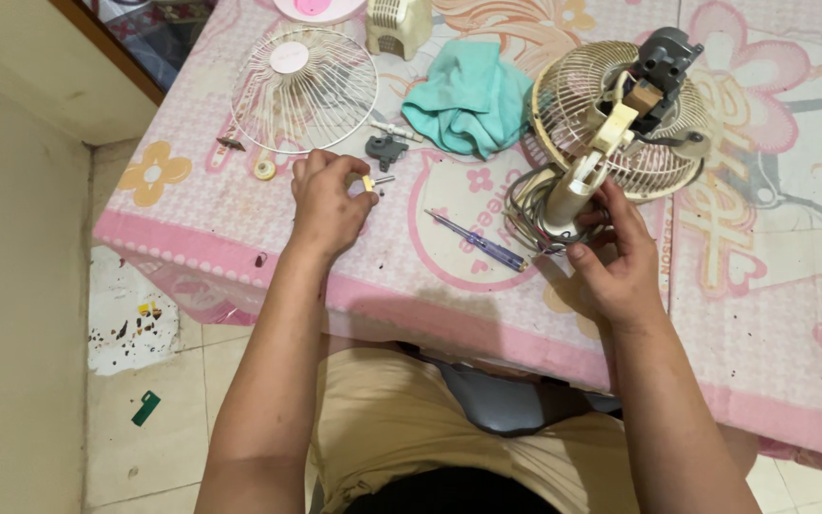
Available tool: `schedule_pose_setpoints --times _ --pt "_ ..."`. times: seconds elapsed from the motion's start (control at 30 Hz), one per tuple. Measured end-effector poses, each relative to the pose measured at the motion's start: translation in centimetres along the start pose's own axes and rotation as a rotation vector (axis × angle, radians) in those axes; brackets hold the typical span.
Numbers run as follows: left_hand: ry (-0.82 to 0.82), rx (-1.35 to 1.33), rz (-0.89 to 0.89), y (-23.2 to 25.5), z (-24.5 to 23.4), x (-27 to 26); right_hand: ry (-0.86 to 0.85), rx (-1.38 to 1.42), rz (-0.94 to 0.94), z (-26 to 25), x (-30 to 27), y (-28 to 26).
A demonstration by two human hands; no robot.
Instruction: The person disassembles and reassembles the neck and motor housing of a small electric fan. They use a screwdriver to remove and reinstall screws, handling the fan's internal components and wiring.
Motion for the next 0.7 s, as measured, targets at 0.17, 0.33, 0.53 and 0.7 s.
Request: schedule_pose_setpoints --times 0.17,0.33,0.53,0.7 --pt "0.05 -0.027 0.065 2.6 -0.8 -0.2 0.004 -0.037 -0.015 -0.3 -0.3 0.5" --pt "0.067 -0.166 0.223 8.3 -0.6 -0.6 0.008 0.019 -0.068 0.0 -0.6 0.5" --pt "-0.085 -0.386 0.377 15.9 2.5 -1.5 -0.002 0.006 -0.052 0.1 -0.4 0.0" --pt "-0.111 -0.572 0.463 20.4 4.6 -2.1 0.02 -0.127 -0.151 0.1 -0.4 -1.5"
Point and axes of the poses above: each hand's wrist, its own x-axis towards the middle knuckle, its own z-axis out of the palm, y = z × x, the point moved 8 cm from there along x, towards the middle knuckle, and after that the axes turned 2 degrees about x, right-handed, at the moved point
